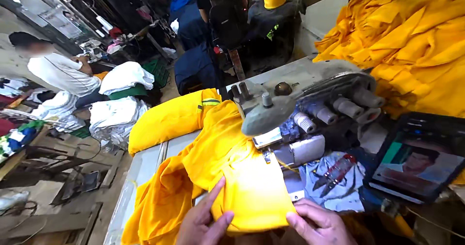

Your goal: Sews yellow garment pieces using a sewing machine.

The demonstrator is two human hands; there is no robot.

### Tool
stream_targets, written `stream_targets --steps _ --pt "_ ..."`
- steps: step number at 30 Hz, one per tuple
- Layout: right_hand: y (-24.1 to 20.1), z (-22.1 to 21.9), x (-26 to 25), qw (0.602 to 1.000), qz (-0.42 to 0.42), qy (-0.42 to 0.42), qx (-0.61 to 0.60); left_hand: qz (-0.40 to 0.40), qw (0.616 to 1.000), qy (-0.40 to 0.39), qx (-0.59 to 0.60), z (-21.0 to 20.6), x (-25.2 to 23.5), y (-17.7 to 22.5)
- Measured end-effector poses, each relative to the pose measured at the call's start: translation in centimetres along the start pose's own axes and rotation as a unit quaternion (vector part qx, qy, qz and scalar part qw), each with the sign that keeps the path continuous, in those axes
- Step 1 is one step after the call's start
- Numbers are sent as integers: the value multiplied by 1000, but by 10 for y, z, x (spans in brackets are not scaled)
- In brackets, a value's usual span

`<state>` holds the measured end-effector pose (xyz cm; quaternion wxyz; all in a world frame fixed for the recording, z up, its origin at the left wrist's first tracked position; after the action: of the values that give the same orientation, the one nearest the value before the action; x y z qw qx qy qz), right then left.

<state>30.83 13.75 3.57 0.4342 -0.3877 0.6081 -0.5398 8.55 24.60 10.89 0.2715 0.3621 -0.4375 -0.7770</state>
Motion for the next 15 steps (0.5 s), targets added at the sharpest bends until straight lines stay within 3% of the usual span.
stream_targets --steps 3,6,9,12,15 --pt "-2 -3 -35 999 25 32 -2 26 1000 -6 5 12 -43 -16" --pt "3 -9 -61 993 87 84 -1 102 993 -5 52 21 -80 -35" --pt "2 -16 -61 991 65 111 -35 123 989 38 75 29 -101 -50" --pt "2 -18 -39 995 -8 82 -48 114 977 128 130 34 -81 -62" --pt "13 -23 -11 994 -49 0 -99 120 952 207 191 23 -23 -67"
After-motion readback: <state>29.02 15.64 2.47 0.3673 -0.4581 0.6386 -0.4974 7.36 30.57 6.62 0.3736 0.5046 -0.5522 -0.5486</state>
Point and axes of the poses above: each hand's wrist, its own x-axis away from the middle knuckle, its own z-axis out of the back of the hand, y = z × x, the point moved 7 cm from there along -x, towards the middle knuckle, and after that the axes turned 5 degrees about -z, right-handed, at the moved point
